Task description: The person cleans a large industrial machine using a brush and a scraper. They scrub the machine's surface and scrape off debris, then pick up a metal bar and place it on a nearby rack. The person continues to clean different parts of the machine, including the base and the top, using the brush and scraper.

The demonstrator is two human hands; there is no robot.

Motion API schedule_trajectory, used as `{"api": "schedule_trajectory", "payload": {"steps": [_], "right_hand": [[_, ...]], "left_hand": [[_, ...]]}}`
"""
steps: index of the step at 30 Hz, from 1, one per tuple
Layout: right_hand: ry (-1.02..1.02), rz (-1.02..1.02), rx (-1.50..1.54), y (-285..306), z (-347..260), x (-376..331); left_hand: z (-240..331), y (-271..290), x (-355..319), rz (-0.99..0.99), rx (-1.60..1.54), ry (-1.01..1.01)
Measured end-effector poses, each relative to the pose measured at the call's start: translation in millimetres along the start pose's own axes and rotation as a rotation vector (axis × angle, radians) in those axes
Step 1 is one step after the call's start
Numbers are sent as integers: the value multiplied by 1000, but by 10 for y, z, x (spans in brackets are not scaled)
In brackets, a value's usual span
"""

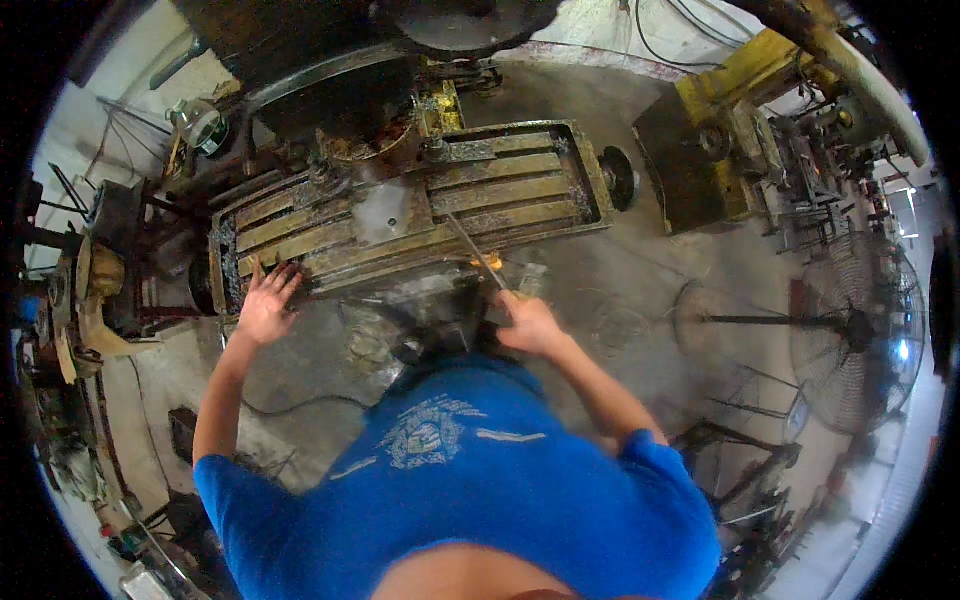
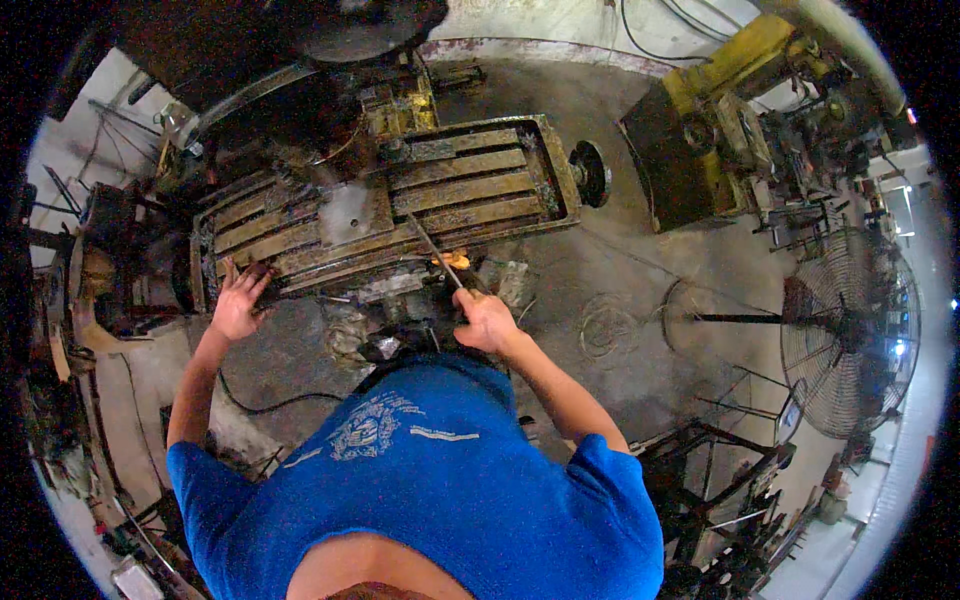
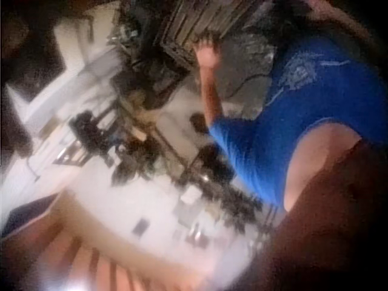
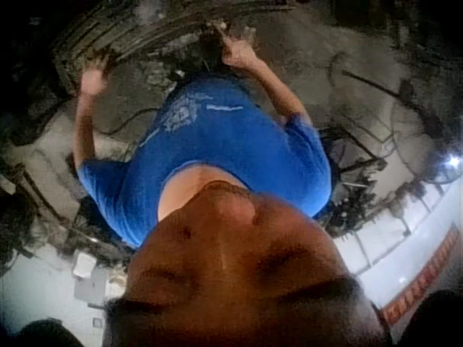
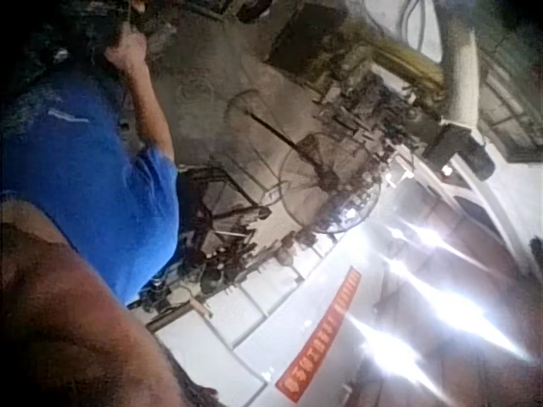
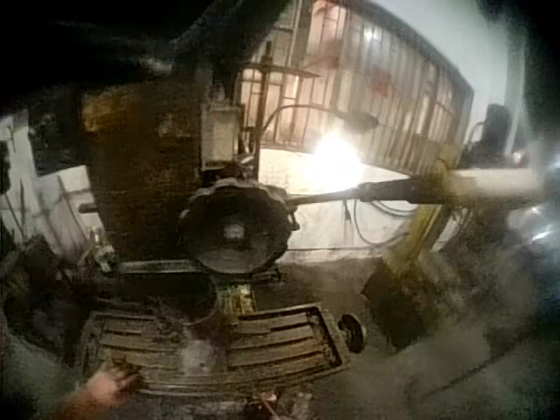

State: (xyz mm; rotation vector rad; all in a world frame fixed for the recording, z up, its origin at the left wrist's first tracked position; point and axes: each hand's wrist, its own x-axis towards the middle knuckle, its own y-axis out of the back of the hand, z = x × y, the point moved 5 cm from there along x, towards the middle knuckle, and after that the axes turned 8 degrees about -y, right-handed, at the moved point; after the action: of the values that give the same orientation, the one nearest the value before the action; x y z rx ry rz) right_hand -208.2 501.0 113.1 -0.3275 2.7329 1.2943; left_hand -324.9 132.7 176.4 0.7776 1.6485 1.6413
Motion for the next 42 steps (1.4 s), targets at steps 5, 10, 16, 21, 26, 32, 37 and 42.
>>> {"api": "schedule_trajectory", "payload": {"steps": [5,10,16,21,26,32,37,42], "right_hand": [[-27,-125,-43,64,-95,99],[10,-148,-131,9,-136,151],[-8,-97,-165,47,-263,72],[6,-87,204,-27,-113,56],[-395,-525,1867,-320,79,15],[-414,-635,1835,-356,116,69],[-478,-624,1869,-331,202,-9],[-484,-490,1896,-217,360,-166]], "left_hand": [[524,-46,224,31,-287,229],[1544,-798,1072,14,-1338,479],[1941,-1075,1668,153,-1548,839],[1934,-1094,1746,192,-1250,805],[1976,-911,1774,270,-866,712],[1970,-828,1809,98,-629,669],[2022,-932,1843,41,-619,681],[2260,-910,2107,33,-593,585]]}}
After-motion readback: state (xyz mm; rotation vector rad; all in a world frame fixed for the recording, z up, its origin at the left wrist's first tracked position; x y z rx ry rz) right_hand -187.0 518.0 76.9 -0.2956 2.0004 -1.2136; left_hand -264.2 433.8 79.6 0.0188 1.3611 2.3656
